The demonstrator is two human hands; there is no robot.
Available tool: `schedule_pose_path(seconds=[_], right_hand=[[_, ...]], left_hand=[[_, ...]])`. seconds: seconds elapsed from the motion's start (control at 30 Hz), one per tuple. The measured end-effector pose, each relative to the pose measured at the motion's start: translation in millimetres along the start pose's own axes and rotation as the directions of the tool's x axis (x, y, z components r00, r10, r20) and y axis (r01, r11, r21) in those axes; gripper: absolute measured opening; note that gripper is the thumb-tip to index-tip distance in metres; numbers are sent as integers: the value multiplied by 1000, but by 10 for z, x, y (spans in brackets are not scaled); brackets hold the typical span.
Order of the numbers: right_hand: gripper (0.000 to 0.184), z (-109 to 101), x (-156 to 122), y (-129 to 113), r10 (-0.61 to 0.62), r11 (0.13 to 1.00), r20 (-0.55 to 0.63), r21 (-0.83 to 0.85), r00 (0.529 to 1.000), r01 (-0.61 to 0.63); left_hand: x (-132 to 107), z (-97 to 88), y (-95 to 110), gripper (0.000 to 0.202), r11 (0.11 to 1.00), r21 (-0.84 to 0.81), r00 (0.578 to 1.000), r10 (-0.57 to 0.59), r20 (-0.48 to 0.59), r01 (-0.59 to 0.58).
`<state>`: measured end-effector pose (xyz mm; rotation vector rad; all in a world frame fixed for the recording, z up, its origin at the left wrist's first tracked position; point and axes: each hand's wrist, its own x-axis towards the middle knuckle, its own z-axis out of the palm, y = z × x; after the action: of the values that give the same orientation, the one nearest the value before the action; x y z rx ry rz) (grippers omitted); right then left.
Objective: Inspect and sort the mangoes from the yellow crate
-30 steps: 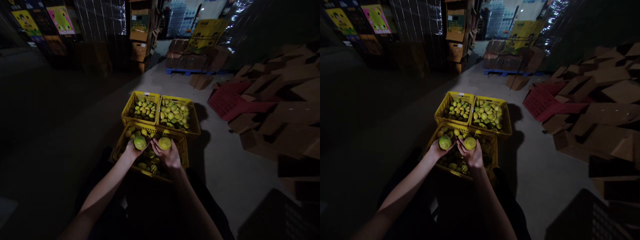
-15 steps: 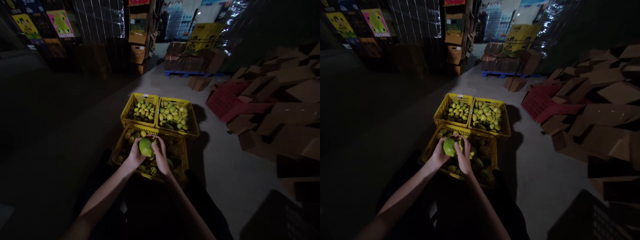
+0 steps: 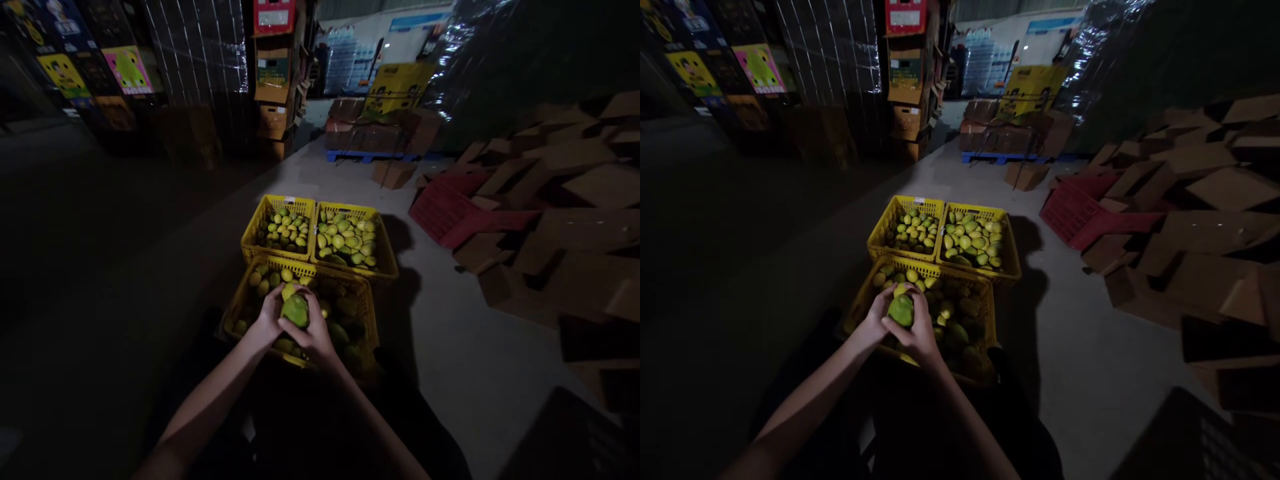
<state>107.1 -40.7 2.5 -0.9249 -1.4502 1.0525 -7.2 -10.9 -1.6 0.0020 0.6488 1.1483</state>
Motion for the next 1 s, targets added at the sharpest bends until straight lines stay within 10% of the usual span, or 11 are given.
schedule_pose_path(seconds=[0.2,0.4,0.77,1.0], right_hand=[[14,53,64,9,292,863,-174,472,940,-181],[24,-67,129,275,704,401,-3,827,711,-394],[22,-416,234,-77,482,211,151,936,863,-282],[34,-396,211,-122,465,321,248,848,850,-423]], left_hand=[[16,69,-30,37,997,-72,999,39,-15,-40],[77,0,-133,34,969,-248,993,-11,-116,-18],[-139,137,27,21,973,-230,996,8,90,13],[-304,181,73,19,994,62,966,68,248,-86]])
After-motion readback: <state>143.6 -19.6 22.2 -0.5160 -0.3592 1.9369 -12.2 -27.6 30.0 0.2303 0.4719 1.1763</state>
